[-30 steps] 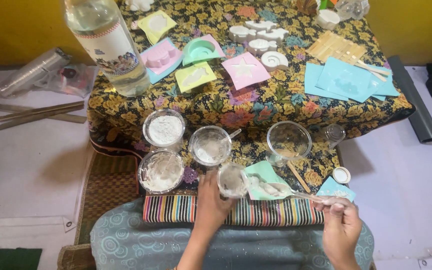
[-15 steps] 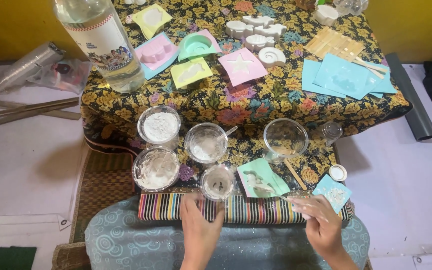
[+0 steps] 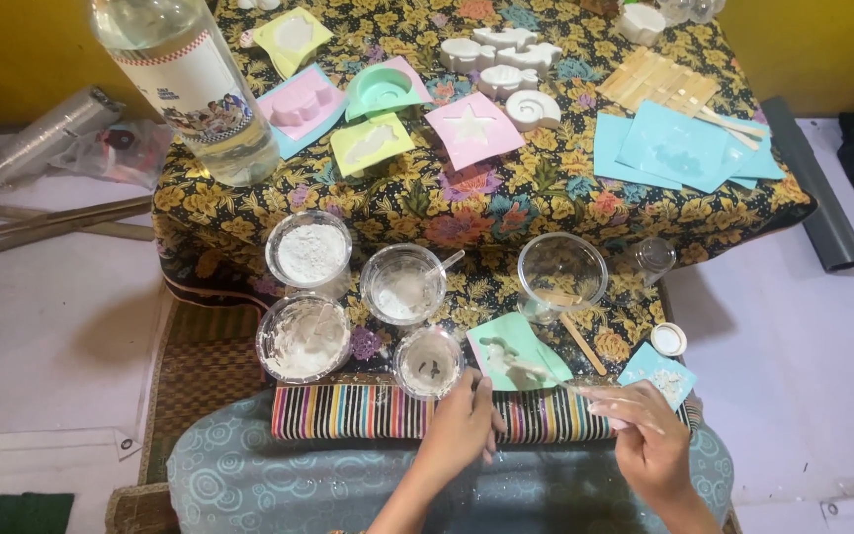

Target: The person is preparing a mixture by combining white powder and liquid in small bowls, stirring them with a stick, and then pouring the mixture into silicone molds.

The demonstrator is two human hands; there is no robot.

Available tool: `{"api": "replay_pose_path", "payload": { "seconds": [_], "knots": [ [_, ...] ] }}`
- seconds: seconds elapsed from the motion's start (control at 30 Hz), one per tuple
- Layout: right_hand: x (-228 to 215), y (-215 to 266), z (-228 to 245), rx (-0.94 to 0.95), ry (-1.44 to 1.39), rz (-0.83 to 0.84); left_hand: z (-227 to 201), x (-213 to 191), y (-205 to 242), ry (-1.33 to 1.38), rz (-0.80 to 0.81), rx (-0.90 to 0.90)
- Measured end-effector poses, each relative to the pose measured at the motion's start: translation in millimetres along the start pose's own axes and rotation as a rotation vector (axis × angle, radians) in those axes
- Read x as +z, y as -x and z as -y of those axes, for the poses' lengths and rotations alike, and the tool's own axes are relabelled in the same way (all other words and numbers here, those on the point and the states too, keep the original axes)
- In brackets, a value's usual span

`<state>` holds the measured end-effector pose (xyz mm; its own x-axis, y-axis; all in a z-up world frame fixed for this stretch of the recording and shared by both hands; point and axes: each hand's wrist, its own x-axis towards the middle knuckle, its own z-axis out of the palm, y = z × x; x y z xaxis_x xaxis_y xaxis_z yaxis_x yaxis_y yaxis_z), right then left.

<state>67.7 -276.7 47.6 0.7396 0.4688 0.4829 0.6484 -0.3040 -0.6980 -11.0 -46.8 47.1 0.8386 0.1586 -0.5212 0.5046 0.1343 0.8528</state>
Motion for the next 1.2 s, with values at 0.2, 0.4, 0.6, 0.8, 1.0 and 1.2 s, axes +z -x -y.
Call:
{"api": "replay_pose_path", "payload": {
  "seconds": [0.2, 0.4, 0.6, 0.8, 1.0, 1.2],
  "knots": [
    [3, -15, -8, -0.052, 0.094, 0.175, 11, -3, -9, 0.089, 0.016, -0.001],
    [-10, -27, 7, -0.087, 0.112, 0.147, 8, -1, -7, 0.030, -0.016, -0.041],
    [-11, -35, 14, -0.101, 0.104, 0.193, 10, -2, -9, 0.075, 0.000, -0.048],
    [-15, -36, 11, -0.073, 0.097, 0.170, 11, -1, -9, 0.077, 0.000, -0.054],
    [-11, -49, 22, -0.083, 0.189, 0.245, 7, 0, -7, 0.101, -0.005, -0.082],
    [-8, -50, 33, -0.143, 0.293, 0.211, 4, -3, -7, 0.036, 0.008, -0.118]
  ]
}}
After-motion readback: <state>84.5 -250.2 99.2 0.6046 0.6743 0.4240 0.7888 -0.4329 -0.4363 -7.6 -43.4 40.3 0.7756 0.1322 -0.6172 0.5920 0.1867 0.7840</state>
